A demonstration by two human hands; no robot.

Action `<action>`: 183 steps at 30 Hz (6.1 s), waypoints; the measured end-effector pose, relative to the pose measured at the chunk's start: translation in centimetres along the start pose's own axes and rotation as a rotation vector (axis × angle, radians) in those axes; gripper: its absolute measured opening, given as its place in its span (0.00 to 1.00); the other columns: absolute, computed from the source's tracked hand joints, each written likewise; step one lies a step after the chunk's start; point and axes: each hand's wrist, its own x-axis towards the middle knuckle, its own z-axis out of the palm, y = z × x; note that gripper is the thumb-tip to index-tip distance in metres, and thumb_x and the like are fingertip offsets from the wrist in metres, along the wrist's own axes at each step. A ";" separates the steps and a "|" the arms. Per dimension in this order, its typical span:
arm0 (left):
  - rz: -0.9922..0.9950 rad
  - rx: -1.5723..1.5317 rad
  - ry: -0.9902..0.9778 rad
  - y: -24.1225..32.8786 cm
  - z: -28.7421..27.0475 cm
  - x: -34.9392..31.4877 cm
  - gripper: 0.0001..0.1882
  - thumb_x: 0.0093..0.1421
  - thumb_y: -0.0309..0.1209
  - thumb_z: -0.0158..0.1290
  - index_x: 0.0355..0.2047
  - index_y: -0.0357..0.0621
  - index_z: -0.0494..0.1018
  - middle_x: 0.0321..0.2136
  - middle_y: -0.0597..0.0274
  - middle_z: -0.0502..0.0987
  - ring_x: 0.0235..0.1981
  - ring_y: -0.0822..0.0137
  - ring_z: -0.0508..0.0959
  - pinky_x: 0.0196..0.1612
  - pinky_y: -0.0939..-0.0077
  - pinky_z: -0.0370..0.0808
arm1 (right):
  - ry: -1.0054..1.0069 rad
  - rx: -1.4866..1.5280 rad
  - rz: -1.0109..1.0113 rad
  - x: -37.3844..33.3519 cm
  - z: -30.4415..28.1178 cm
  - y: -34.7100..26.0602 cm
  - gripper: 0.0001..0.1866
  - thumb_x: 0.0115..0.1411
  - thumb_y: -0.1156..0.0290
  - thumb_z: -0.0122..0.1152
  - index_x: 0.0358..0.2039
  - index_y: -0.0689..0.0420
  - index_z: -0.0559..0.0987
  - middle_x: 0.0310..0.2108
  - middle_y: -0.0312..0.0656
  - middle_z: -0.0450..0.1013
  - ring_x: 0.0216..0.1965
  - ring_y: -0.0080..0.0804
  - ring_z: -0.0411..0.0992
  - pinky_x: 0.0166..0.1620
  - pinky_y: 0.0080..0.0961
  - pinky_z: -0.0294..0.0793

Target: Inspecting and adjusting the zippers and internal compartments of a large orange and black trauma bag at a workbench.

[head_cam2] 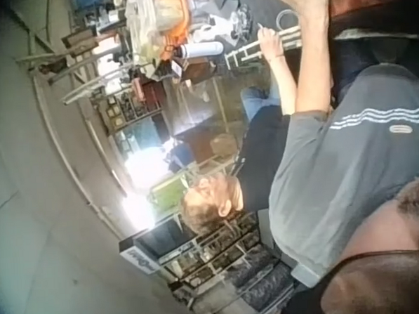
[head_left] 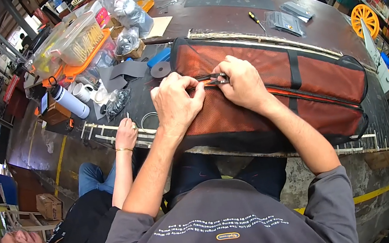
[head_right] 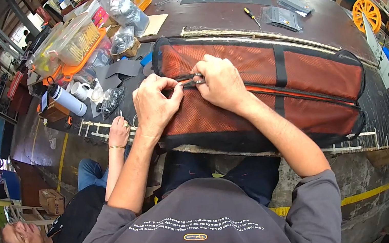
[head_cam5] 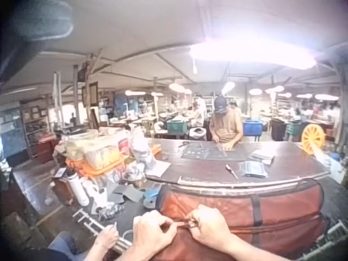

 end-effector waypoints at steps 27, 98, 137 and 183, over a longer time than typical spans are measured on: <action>-0.019 -0.047 0.065 -0.5 2.8 0.3 0.08 0.55 0.40 0.70 0.29 0.53 0.86 0.40 0.66 0.80 0.53 0.59 0.77 0.61 0.52 0.61 | 0.038 0.082 0.160 0.6 1.0 0.3 0.06 0.62 0.72 0.71 0.37 0.60 0.86 0.35 0.50 0.79 0.39 0.54 0.82 0.45 0.48 0.83; -0.133 -0.309 -0.412 -3.4 0.7 3.8 0.11 0.55 0.40 0.72 0.36 0.52 0.91 0.48 0.60 0.79 0.62 0.55 0.73 0.69 0.53 0.68 | 0.021 -0.209 -0.509 -0.7 -1.0 3.4 0.12 0.62 0.68 0.70 0.46 0.54 0.86 0.30 0.32 0.70 0.31 0.27 0.74 0.31 0.28 0.79; -0.006 -0.298 -0.351 -4.6 1.6 3.1 0.10 0.51 0.39 0.70 0.31 0.51 0.89 0.45 0.61 0.77 0.58 0.54 0.73 0.66 0.54 0.69 | 0.071 -0.249 -0.404 -2.8 0.3 2.0 0.15 0.60 0.70 0.71 0.47 0.58 0.84 0.31 0.34 0.71 0.29 0.28 0.75 0.31 0.28 0.79; 0.156 -0.014 0.013 -2.8 3.2 -2.7 0.05 0.54 0.34 0.69 0.32 0.54 0.87 0.42 0.73 0.87 0.72 0.52 0.69 0.72 0.42 0.50 | 0.078 -0.289 -0.467 -4.2 2.1 2.8 0.13 0.64 0.65 0.70 0.47 0.54 0.85 0.28 0.31 0.70 0.28 0.24 0.75 0.29 0.26 0.77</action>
